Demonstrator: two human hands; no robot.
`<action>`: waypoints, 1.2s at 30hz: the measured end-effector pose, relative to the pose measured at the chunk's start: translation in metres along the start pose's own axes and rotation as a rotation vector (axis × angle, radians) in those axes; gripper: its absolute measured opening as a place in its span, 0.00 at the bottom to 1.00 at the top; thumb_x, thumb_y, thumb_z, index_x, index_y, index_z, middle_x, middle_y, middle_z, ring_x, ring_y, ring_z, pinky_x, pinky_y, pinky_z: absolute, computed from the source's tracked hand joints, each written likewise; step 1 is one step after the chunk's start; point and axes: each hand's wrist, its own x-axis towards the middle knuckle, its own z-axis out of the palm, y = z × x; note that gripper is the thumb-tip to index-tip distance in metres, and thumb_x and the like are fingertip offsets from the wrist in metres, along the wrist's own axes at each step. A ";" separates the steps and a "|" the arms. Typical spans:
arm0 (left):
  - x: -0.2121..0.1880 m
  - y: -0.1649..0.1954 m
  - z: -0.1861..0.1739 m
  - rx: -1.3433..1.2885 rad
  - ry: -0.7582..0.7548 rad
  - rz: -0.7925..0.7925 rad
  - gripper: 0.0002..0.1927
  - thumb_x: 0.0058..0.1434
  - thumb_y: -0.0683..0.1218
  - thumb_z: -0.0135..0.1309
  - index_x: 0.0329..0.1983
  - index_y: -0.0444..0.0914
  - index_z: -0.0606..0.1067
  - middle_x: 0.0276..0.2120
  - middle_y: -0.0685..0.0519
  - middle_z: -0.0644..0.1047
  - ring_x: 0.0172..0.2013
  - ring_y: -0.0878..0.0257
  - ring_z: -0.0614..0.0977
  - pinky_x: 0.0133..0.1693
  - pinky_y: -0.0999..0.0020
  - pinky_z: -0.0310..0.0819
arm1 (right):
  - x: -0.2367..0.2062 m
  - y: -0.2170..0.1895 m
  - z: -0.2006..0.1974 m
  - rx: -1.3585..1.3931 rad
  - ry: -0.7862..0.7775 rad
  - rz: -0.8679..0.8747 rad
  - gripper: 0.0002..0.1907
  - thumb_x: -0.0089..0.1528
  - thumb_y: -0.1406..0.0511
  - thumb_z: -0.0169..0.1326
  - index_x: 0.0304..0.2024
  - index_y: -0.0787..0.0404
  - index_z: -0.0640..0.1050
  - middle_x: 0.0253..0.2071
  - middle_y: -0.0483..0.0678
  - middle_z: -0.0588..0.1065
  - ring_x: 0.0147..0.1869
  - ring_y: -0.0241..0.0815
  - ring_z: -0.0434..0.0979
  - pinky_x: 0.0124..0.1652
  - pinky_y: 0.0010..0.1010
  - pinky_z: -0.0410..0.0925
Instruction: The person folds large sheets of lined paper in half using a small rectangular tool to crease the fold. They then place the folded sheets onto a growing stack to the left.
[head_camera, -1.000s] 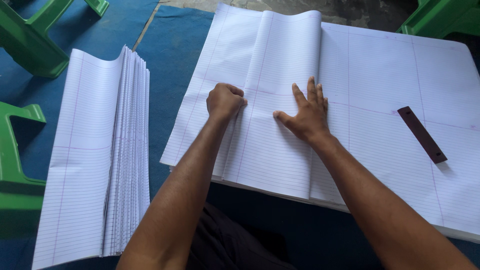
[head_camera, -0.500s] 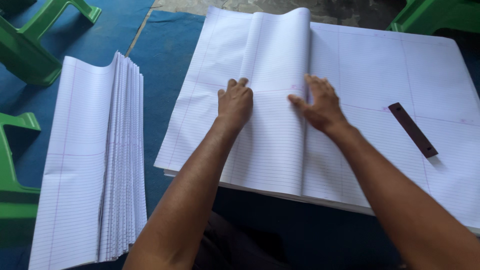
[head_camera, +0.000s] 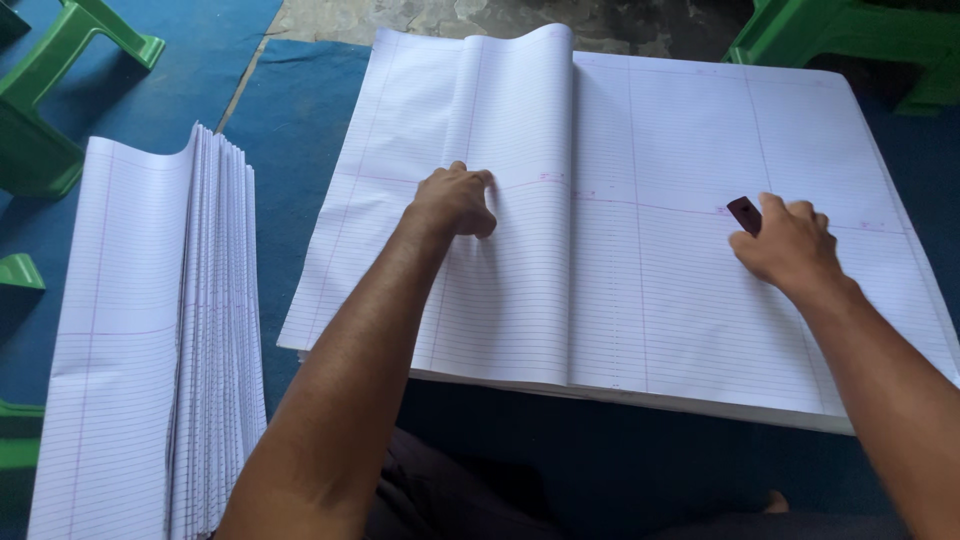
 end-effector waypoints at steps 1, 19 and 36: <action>-0.002 0.003 -0.001 -0.016 -0.012 -0.001 0.45 0.43 0.40 0.62 0.68 0.56 0.66 0.61 0.46 0.67 0.60 0.48 0.70 0.57 0.50 0.75 | -0.004 0.004 -0.004 0.016 -0.024 0.038 0.39 0.59 0.59 0.57 0.72 0.56 0.64 0.60 0.64 0.69 0.66 0.60 0.68 0.55 0.54 0.70; -0.011 0.033 -0.018 0.027 -0.252 -0.061 0.57 0.46 0.50 0.73 0.76 0.59 0.54 0.76 0.39 0.39 0.73 0.32 0.40 0.59 0.34 0.69 | -0.051 -0.063 -0.053 0.116 -0.174 -0.298 0.33 0.63 0.70 0.49 0.69 0.39 0.66 0.54 0.50 0.73 0.52 0.46 0.76 0.50 0.44 0.72; -0.008 0.026 -0.019 0.095 -0.141 -0.043 0.55 0.36 0.51 0.78 0.70 0.59 0.65 0.70 0.42 0.56 0.68 0.40 0.60 0.55 0.51 0.79 | -0.102 -0.138 -0.031 -0.102 0.011 -1.034 0.30 0.61 0.79 0.46 0.57 0.43 0.78 0.55 0.52 0.74 0.58 0.45 0.74 0.55 0.31 0.73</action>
